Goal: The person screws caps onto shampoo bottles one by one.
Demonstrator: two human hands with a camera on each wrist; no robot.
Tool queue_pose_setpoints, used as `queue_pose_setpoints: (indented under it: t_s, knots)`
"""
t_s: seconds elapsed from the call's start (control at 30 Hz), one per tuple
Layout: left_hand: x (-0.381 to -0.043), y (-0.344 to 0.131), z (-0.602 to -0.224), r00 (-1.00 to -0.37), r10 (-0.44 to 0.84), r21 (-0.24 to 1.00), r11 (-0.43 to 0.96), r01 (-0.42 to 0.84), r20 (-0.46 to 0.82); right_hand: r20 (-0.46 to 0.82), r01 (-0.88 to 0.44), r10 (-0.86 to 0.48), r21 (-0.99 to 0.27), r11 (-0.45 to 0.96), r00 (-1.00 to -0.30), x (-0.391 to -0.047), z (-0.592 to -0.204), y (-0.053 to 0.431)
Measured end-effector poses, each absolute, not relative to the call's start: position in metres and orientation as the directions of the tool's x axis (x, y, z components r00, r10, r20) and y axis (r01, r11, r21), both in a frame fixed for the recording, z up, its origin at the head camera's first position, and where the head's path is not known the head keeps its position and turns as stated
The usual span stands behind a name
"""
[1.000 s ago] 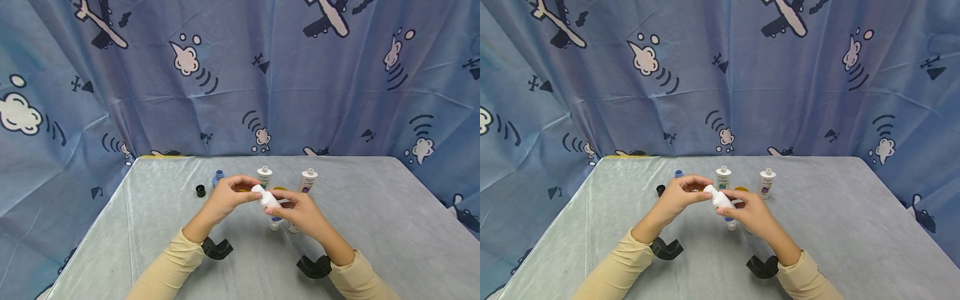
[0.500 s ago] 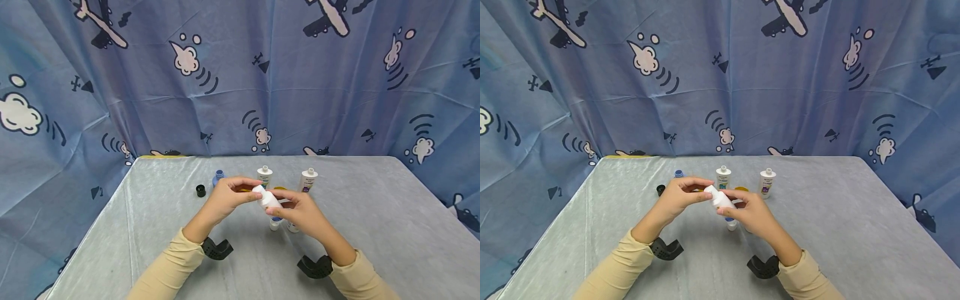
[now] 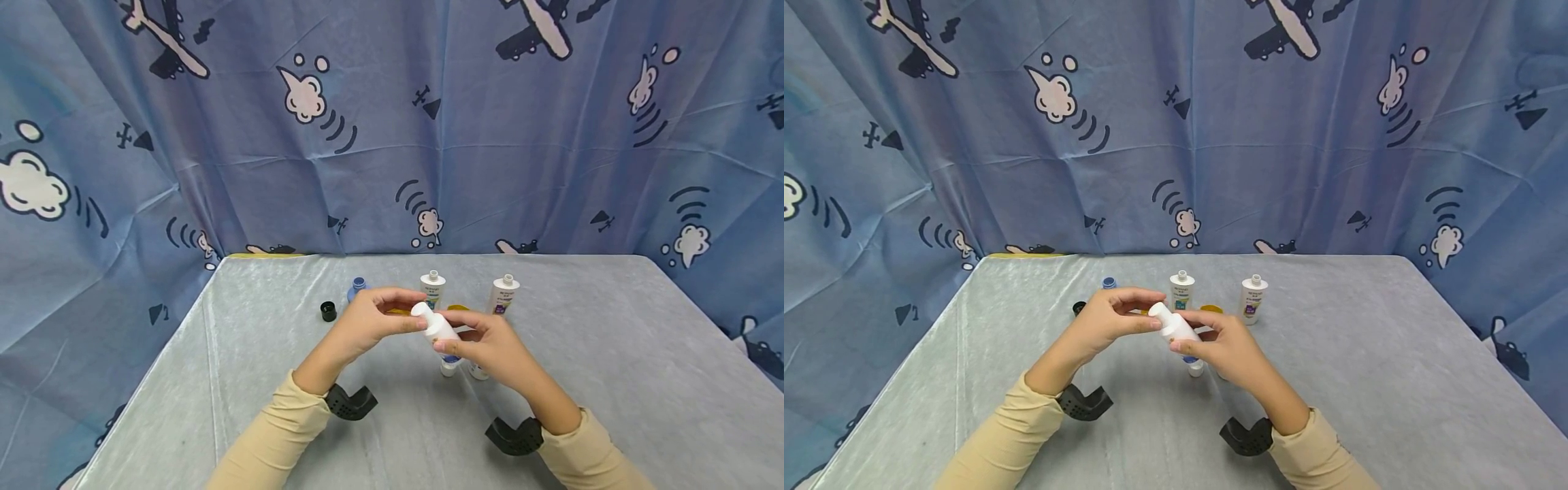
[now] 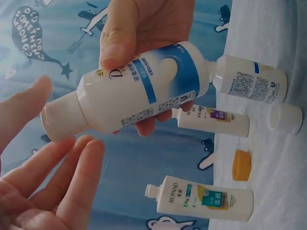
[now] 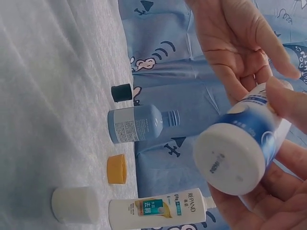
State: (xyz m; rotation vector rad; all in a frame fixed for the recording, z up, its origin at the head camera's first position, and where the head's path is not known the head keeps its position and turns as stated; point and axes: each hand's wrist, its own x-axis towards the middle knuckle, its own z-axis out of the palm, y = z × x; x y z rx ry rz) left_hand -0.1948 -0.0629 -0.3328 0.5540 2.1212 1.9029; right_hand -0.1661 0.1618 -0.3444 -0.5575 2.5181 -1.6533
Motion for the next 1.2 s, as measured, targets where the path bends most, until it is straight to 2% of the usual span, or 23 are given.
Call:
queue_pose_setpoints:
  t_s: [0.27,0.57,1.2]
  knots:
    - [-0.1948,-0.0587,-0.3359,-0.920,0.382,0.990,0.067,0.125,0.090,0.115,-0.234,-0.327,-0.906,0.352,-0.938,-0.1664,-0.3464,0.1605]
    - [-0.1920,-0.0577,-0.3348,-0.927,0.364,0.992,0.049,0.118,0.092,0.168,-0.287,-0.315,-0.879,0.381,-0.934,-0.1655,-0.3458,0.1593]
    - [-0.1925,-0.0591,-0.3336,-0.891,0.433,0.988,0.006,0.154,0.137,0.188,-0.308,-0.327,-0.877,0.368,-0.926,-0.1649,-0.3453,0.1615]
